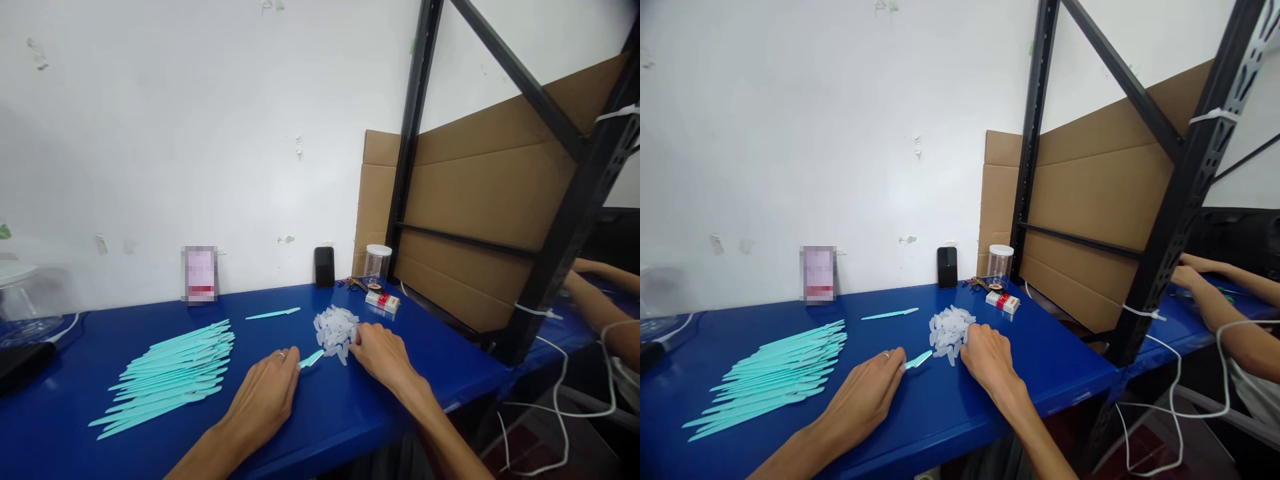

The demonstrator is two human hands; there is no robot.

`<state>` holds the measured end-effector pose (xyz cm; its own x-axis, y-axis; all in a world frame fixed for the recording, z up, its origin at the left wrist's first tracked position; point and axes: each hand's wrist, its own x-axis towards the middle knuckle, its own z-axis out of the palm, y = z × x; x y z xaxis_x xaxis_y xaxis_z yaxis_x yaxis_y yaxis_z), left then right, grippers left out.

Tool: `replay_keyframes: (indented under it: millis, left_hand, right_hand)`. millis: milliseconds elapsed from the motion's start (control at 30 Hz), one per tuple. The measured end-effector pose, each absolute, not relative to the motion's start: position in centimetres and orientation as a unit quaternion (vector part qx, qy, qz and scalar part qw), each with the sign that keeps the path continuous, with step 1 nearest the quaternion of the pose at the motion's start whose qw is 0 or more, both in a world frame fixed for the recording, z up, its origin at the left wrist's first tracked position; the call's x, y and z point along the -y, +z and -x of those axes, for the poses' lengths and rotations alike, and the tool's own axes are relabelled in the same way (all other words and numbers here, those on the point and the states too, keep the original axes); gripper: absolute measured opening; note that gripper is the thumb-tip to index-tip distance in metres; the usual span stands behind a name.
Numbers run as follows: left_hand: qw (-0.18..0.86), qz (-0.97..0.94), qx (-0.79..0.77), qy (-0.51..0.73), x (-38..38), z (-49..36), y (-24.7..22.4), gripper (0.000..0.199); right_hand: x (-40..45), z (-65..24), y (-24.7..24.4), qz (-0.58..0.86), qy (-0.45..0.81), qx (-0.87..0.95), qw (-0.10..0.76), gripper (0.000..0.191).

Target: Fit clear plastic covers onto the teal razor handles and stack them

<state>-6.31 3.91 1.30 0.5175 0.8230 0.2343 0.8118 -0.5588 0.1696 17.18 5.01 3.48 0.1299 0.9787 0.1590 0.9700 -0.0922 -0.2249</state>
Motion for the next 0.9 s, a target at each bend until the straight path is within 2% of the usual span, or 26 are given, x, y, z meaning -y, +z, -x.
replay_keyframes:
  millis: [133,267,433,700,767,833,900]
  left_hand:
    - [0.007,-0.874,-0.464,0.147,-3.8,6.3,1.3,0.016]
    - [0.009,-0.873,-0.465,0.144,-3.8,6.2,1.4,0.019]
    - [0.013,-0.878,-0.457,0.138,-3.4,6.2,1.7,0.024]
    - [0.003,-0.884,-0.440,0.155,-3.4,6.3,1.7,0.030]
    - [-0.005,-0.888,-0.434,0.155,-3.4,6.3,1.7,0.028]
    - [-0.009,-0.889,-0.430,0.154,-3.3,6.4,1.6,0.026]
    - [-0.008,-0.890,-0.429,0.153,-3.3,6.4,1.6,0.026]
  right_hand:
    - [-5.7,-17.0,3.7,0.735,0.048,0.655,0.170,0.012]
    - [-6.5,-17.7,3.5,0.722,0.113,0.639,0.239,0.007]
    - [-5.3,-17.8,2.8,0.669,0.220,0.607,0.368,0.024]
    - [-2.8,-14.4,1.1,0.508,0.425,0.513,0.546,0.028]
    - [-2.7,-14.3,0.5,0.456,0.470,0.459,0.601,0.035]
    - [-2.5,-14.4,0.1,0.432,0.484,0.430,0.628,0.046]
    - [-2.3,-14.6,-0.2,0.422,0.486,0.425,0.636,0.045]
